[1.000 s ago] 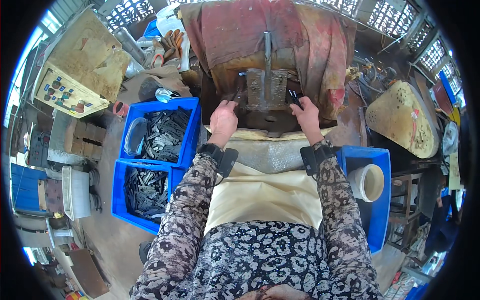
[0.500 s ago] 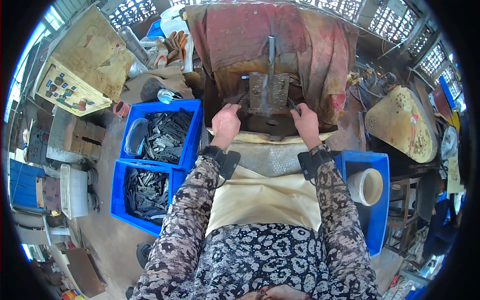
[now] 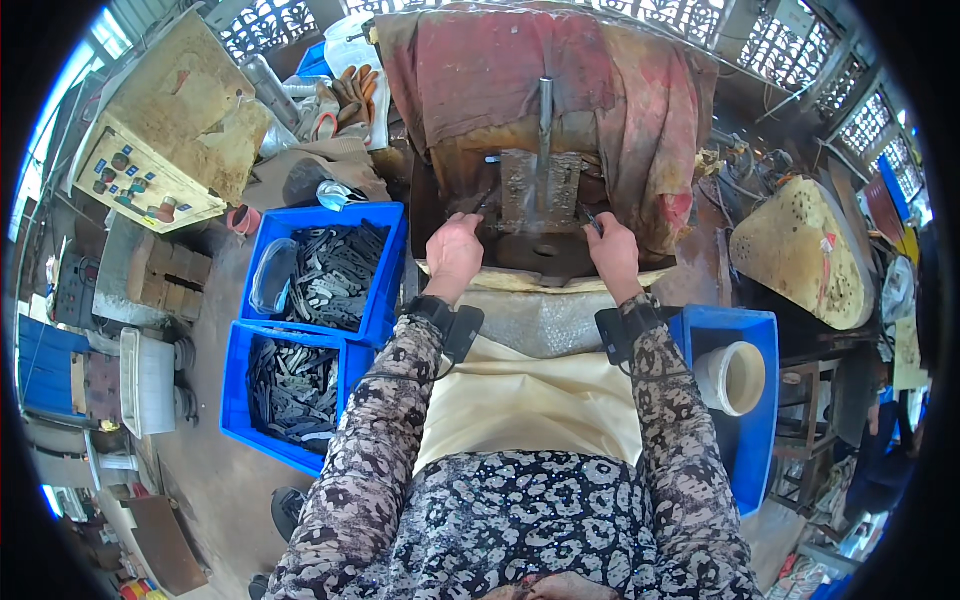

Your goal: Operating an industrial press machine to process small metal components.

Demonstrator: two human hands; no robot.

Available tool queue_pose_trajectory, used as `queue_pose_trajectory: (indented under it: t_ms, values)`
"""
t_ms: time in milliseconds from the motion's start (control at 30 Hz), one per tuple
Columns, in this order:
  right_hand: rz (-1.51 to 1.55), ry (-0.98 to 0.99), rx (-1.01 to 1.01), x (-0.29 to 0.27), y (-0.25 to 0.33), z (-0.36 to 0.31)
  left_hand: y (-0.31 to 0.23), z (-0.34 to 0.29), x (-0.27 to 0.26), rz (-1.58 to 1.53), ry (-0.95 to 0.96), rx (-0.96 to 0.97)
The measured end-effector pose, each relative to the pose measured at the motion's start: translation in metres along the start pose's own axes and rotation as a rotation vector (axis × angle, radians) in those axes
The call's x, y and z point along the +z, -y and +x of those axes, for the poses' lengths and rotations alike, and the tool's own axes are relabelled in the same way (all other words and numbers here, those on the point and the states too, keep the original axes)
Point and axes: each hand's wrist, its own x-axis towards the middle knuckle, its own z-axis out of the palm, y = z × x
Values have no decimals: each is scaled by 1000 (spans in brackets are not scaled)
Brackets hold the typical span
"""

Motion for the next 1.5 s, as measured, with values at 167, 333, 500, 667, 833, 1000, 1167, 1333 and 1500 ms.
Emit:
queue_pose_trajectory:
  t_ms: [167, 333, 500, 667, 833, 1000, 1167, 1333, 1500]
  values:
    - [-13, -11, -17, 1, -2, 1, -1, 0, -1, 9, 11, -9]
    - [-15, -3, -10, 0, 1, -1, -1, 0, -1, 15, 15, -15]
    - [-16, 0, -12, -3, 1, -1, -4, 0, -3, 23, 24, -28]
    - [-22, -14, -33, 0, 0, -1, -3, -1, -2, 16, 27, -22]
    - [-10, -14, -28, -1, 2, -3, -1, -1, -1, 5, 26, -30]
    - [-19, -17, -26, 1, 0, -1, 0, -1, 0, -2, 20, -30]
    - [-23, -13, -30, 2, -2, 0, -2, -1, -1, 7, 33, -33]
    - [-25, -21, -20, 2, 0, -1, -2, -1, -2, 5, 48, -44]
    - [-21, -35, -24, 2, 0, -1, -1, 0, -2, 11, 48, -43]
